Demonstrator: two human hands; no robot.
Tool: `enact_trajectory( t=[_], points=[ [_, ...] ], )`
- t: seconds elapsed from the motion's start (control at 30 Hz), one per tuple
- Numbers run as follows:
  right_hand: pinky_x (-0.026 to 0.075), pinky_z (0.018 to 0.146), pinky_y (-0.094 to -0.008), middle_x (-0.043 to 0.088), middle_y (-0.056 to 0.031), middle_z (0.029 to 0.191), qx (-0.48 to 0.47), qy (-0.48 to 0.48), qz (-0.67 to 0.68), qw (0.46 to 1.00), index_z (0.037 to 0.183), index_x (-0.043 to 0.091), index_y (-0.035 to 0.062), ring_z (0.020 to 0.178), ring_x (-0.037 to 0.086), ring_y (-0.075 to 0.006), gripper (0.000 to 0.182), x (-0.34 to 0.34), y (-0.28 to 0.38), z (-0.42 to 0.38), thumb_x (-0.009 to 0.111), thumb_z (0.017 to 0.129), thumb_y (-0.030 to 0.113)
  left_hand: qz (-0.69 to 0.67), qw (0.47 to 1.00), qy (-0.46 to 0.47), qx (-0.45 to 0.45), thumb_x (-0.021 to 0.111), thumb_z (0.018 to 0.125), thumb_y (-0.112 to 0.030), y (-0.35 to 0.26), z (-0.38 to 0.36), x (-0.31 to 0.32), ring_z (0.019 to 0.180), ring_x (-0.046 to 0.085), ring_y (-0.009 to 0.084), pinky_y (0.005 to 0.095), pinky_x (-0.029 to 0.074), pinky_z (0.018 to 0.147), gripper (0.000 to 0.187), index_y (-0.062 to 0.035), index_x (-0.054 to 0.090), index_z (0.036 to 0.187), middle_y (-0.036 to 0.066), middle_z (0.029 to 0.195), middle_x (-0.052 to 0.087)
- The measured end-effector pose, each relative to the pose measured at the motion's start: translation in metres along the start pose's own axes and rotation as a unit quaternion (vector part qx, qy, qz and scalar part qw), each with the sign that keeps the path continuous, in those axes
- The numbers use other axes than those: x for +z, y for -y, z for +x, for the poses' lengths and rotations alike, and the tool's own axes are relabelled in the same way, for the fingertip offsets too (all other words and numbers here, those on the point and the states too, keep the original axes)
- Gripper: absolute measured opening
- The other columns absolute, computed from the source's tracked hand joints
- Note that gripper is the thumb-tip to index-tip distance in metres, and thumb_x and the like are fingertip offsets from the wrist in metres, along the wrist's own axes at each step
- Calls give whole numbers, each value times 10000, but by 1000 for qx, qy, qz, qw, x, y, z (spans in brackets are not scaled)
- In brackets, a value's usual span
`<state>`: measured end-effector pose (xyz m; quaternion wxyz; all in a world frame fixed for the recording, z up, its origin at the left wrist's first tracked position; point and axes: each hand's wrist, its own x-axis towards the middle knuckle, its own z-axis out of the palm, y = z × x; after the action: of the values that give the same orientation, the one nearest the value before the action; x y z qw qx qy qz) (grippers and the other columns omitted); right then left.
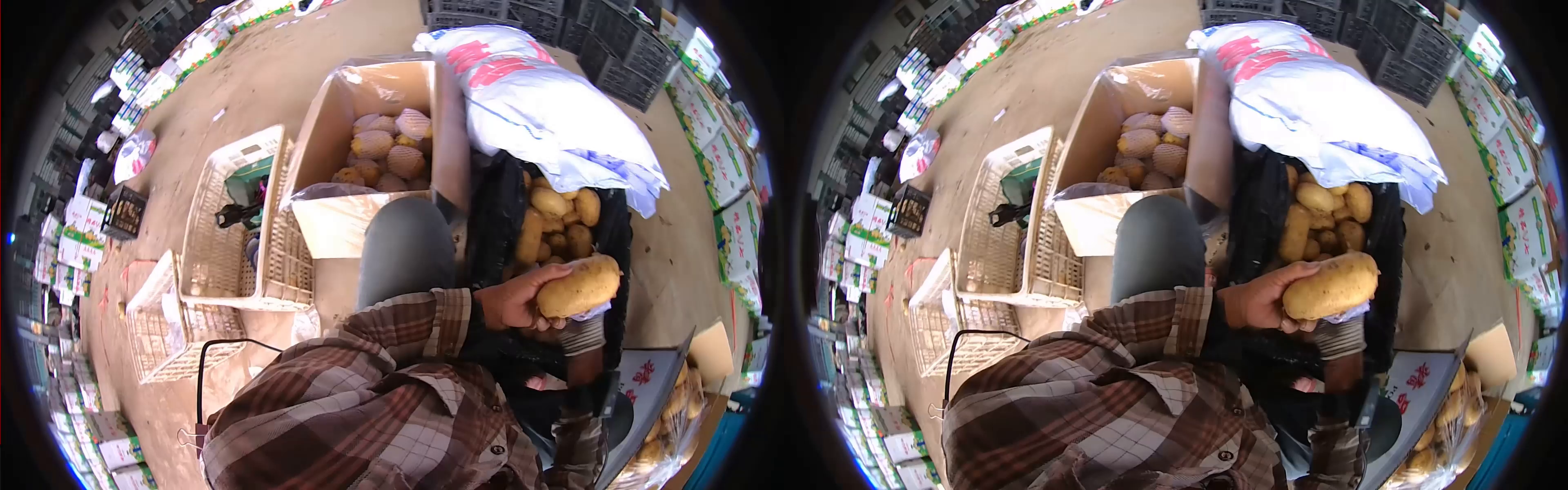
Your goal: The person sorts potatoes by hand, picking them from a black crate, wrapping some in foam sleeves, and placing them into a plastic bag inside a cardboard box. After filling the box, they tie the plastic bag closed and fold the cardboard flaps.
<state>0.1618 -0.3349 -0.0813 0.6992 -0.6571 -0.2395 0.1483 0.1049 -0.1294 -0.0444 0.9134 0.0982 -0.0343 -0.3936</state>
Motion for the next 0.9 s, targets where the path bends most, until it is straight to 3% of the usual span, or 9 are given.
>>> enact_trajectory(
  t=[0.1, 0.23, 0.3, 0.33, 0.4, 0.53, 0.63, 0.77, 0.9],
  points=[
    [355, 997, -472, 482, -144, 1255, 182, -59, 492, 849, 1213, 456, 20, 1148, 467, -296, 549, -8, 0, 10, 441, 881, 457, 32, 998, -48, 14, 526, 856, -388, -13, -8, -4, 546, 567, 203, 222, 365, 338, 507, -129, 371, 1263, 117, 915, 587],
    [455, 884, -420, 563, -144, 1115, 37, -148, 258, 954, 1155, 504, -3, 996, 558, -284, 437, -6, 51, 8, 468, 913, 359, 451, 849, -162, 221, 685, 751, -224, -29, -11, 35, 954, 560, 152, 227, 491, 675, 622, -54, 432, 1294, 112, 1114, 556],
    [455, 668, -271, 546, -66, 849, -78, -119, -123, 982, 852, 551, 45, 743, 529, -175, 45, 66, 99, 6, 575, 841, 82, 696, 602, -182, 345, 663, 773, -120, -30, -6, 20, 1075, 509, 171, 269, 418, 907, 517, -13, 469, 1239, 107, 1199, 510],
    [435, 639, -275, 541, -64, 796, -159, -22, -226, 961, 781, 549, 51, 727, 522, -177, 86, 79, 104, 7, 634, 771, 49, 393, 853, -110, 325, 599, 823, -117, -35, -3, 5, 1096, 498, 177, 294, 420, 910, 431, -1, 474, 1219, 100, 1205, 510],
    [456, 676, -286, 597, -81, 835, -153, 130, -99, 975, 784, 593, 11, 753, 580, -201, 69, 87, 101, 22, 650, 752, 31, 384, 858, -173, 296, 543, 833, -79, -60, -17, 22, 1056, 531, 189, 309, 435, 910, 417, 13, 432, 1225, 119, 1208, 508],
    [495, 700, -273, 640, -91, 839, -15, -102, 0, 995, 934, 590, -6, 751, 625, -156, 247, -1, 81, 36, 554, 883, 233, 500, 757, -170, 385, 452, 905, -102, -158, -88, -19, 1135, 479, 209, 321, 417, 952, 348, -17, 401, 1239, 120, 1236, 481],
    [492, 639, -268, 644, -74, 854, 109, -336, 18, 935, 944, 609, 54, 719, 624, -145, 190, -68, 37, 48, 576, 865, 224, 605, 566, -418, 373, 510, 875, -243, -198, -100, 31, 971, 579, 184, 310, 489, 788, 429, -38, 443, 1247, 122, 1135, 549],
    [496, 688, -332, 648, -108, 839, 194, -144, -298, 924, 927, 647, 75, 748, 625, -253, 183, -94, -57, 51, 561, 809, 184, 853, 170, -494, 0, 594, 811, -226, -279, -150, -29, 908, 600, 171, 286, 471, 765, 460, -25, 505, 1215, 82, 993, 618],
    [492, 753, -401, 633, -150, 987, 294, 45, -517, 803, 986, 651, 94, 890, 613, -340, 322, -29, -49, 67, 484, 803, 300, 807, 474, -354, 4, 570, 846, -220, -209, -55, 27, 790, 582, 124, 261, 456, 710, 344, -11, 586, 1120, 81, 880, 632]
  ],
)
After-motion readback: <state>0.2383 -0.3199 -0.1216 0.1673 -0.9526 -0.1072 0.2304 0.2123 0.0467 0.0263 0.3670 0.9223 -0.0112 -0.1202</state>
